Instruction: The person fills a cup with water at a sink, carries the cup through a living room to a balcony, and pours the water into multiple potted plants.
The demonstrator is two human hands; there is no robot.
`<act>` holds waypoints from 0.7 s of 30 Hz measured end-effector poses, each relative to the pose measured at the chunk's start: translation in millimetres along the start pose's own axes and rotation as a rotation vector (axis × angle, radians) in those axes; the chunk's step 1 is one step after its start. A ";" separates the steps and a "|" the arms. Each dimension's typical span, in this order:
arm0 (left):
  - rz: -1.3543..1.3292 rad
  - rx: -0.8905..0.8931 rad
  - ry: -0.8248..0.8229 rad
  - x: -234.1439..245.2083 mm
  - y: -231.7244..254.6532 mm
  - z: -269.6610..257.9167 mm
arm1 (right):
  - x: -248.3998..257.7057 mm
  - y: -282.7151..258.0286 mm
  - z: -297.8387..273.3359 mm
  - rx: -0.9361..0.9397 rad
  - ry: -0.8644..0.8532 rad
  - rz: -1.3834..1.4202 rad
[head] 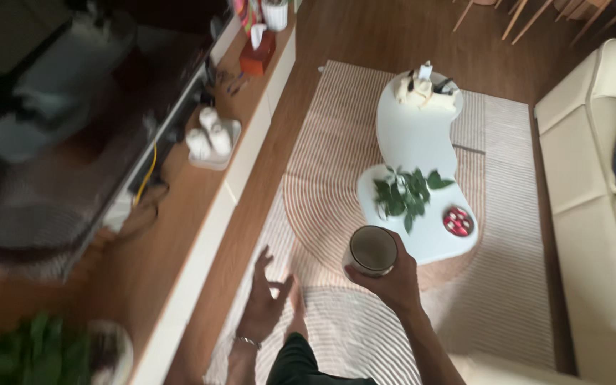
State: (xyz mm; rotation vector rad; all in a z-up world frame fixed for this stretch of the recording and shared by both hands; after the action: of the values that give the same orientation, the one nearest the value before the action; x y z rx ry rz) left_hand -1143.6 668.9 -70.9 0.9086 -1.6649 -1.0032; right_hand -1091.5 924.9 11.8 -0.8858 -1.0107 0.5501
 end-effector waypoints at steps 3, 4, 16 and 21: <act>-0.094 -0.008 -0.127 1.2 14.2 91.7 | -24.0 13.2 88.9 -0.045 0.052 -0.034; -0.126 -0.022 -0.159 1.6 27.2 128.5 | -29.0 14.4 119.5 -0.050 0.079 -0.044; -0.091 -0.144 -0.465 -30.2 170.5 490.2 | -84.9 66.2 419.8 -0.198 0.256 -0.165; -0.088 -0.158 -0.512 -65.8 215.1 654.4 | -94.2 128.5 555.7 -0.295 0.354 -0.126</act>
State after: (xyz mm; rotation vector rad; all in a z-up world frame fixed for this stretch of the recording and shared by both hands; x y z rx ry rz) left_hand -1776.9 945.1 -31.7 0.6555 -1.9377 -1.4970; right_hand -1631.0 1131.7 -5.7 -1.1261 -0.8260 0.1290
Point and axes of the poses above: each hand's wrist, its own z-axis towards the middle knuckle, its own x-axis out of the back of the hand, y = z × x, the point moved 1 cm from there along z, towards the middle knuckle, and after that the axes turned 3 degrees about -z, right-handed, at the moved point
